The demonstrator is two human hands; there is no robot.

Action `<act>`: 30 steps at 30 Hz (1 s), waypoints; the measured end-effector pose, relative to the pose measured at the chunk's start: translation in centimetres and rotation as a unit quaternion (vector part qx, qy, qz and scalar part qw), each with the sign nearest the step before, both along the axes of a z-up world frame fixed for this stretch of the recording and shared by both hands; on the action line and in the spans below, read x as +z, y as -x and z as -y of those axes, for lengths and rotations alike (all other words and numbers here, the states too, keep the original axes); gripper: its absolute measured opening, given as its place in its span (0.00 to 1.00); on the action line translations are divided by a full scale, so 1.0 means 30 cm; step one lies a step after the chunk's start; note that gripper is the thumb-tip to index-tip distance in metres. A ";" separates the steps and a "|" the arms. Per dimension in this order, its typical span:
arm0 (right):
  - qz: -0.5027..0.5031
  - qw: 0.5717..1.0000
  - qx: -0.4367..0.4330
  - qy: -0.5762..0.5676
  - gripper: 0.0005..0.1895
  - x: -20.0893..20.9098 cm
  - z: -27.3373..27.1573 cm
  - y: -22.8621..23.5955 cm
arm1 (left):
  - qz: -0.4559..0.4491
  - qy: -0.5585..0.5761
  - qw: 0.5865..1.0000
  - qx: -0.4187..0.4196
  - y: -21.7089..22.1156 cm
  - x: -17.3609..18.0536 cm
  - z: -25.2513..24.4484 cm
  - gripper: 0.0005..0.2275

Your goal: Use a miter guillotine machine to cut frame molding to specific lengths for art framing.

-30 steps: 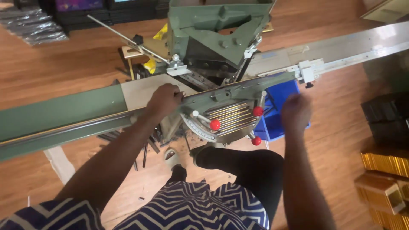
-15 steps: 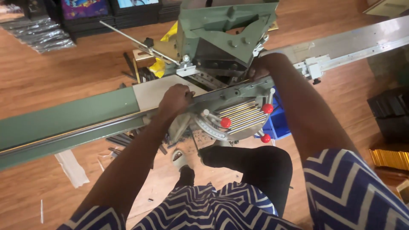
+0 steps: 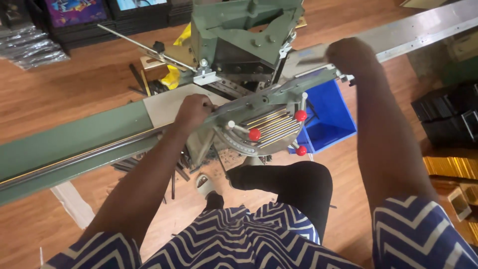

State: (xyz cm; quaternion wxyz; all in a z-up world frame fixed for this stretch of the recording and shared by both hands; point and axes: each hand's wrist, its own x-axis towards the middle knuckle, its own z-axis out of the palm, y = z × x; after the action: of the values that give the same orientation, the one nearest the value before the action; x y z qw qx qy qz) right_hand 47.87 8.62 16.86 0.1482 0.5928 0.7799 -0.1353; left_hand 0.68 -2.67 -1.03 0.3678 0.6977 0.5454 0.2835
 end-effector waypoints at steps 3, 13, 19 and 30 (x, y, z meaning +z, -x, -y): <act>0.140 0.958 0.055 -0.246 0.09 -0.012 0.072 -0.178 | -0.006 -0.059 0.998 -0.031 0.002 -0.001 -0.003 0.06; -0.352 0.837 -0.344 -0.238 0.09 -0.708 0.930 -0.031 | 0.005 0.010 0.999 -0.051 0.005 -0.051 -0.062 0.07; -0.461 0.780 -0.386 -0.172 0.07 -0.629 1.002 0.429 | -0.011 0.049 0.989 -0.139 -0.049 -0.161 -0.186 0.12; -0.571 0.599 -0.561 0.026 0.15 -0.452 0.921 0.452 | -0.103 0.102 0.982 -0.124 0.203 0.007 -0.033 0.09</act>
State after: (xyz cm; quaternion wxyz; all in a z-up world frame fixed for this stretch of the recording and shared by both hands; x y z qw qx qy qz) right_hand 34.31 -19.02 3.30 -0.4172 0.7115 0.2156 -0.5227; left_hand -5.40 -1.67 -0.82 0.4112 0.7443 0.5157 0.1047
